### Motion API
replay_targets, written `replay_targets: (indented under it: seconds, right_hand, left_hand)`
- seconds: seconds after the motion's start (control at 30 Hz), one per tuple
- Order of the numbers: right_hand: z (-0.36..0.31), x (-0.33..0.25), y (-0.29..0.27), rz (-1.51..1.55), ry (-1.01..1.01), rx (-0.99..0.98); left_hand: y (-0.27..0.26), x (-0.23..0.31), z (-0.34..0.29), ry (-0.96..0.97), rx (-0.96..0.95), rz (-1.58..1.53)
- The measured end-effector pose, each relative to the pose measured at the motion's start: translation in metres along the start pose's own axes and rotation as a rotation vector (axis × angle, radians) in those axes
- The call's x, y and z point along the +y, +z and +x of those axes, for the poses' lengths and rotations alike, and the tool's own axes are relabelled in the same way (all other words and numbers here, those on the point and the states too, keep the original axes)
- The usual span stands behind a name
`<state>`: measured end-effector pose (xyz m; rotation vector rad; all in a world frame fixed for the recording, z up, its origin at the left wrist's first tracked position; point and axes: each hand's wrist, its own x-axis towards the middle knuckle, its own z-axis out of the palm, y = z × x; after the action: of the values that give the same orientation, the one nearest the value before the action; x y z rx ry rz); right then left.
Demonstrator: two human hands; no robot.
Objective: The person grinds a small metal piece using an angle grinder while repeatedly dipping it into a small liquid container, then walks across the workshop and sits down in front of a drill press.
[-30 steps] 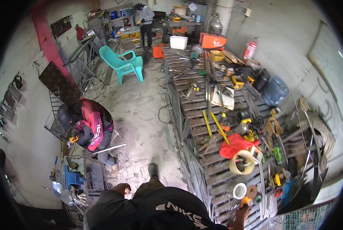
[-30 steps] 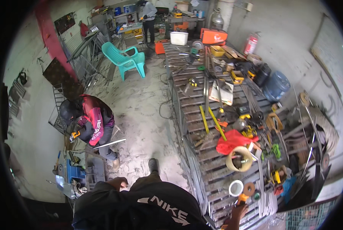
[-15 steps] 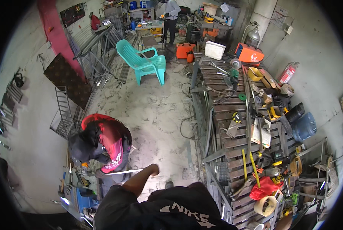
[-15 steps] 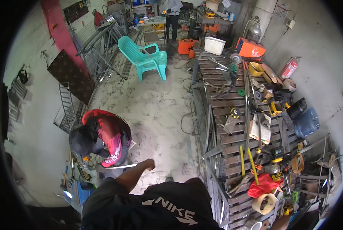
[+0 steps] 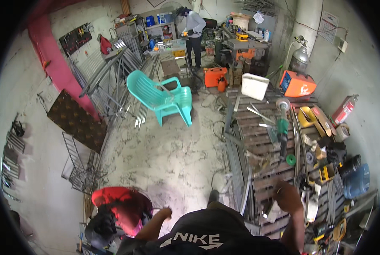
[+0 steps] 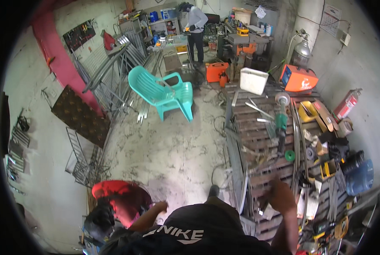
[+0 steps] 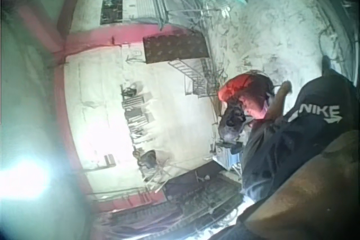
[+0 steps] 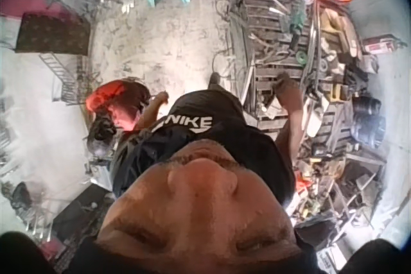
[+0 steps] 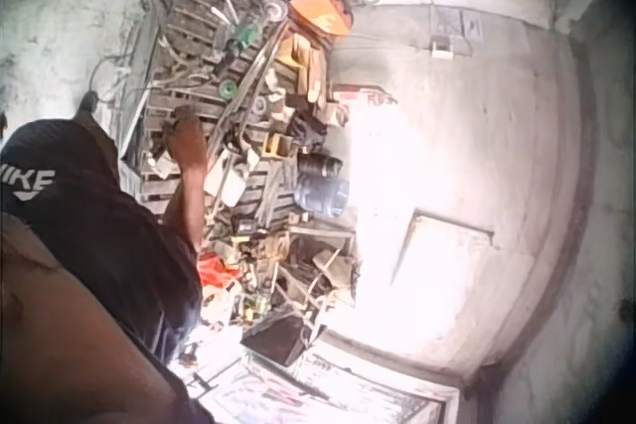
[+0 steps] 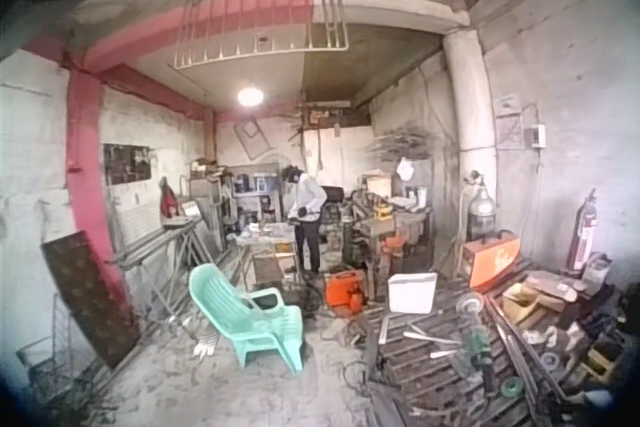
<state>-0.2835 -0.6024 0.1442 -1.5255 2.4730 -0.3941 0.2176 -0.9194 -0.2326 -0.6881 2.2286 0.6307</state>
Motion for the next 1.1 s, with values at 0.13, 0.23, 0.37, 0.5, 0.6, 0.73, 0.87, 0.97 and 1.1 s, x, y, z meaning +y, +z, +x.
replay_targets:
  seconds: [0.13,0.23,0.37,0.5,0.6,0.73,0.87,0.97,1.1]
  right_hand:
    - [0.151,-0.040,-0.017,0.168,-0.028,-0.254]
    - [0.246,-0.056,-0.022,0.128,-0.162,-0.342]
    - [0.365,-0.069,-0.030,0.117,-0.233,-0.401]
    - [0.464,-0.064,-0.018,0.054,-0.179,-0.469]
    - [0.545,-0.066,-0.010,-0.008,-0.155,-0.525]
    - [0.639,-0.070,-0.023,0.047,0.016,-0.523]
    - [0.719,-0.068,-0.050,0.159,0.080,-0.429]
    - [0.762,-0.052,-0.062,0.152,0.196,-0.389]
    - [0.809,-0.024,-0.054,0.269,0.321,-0.377]
  left_hand:
    - [0.028,-0.046,-0.002,-0.149,-0.318,-0.101]
    - [0.007,-0.055,0.002,-0.412,-0.405,-0.572]
    - [-0.013,-0.081,0.026,-0.428,-0.357,-0.704]
    - [-0.057,-0.107,0.025,-0.391,-0.316,-0.764]
    - [-0.122,-0.155,0.079,-0.368,-0.263,-0.808]
    - [-0.241,-0.257,0.153,-0.303,-0.218,-0.824]
    - [-0.436,-0.339,0.332,-0.285,-0.186,-0.862]
    - [-0.566,-0.384,0.419,-0.492,-0.354,-0.218]
    - [-0.795,-0.369,0.522,-0.488,0.204,-0.175]
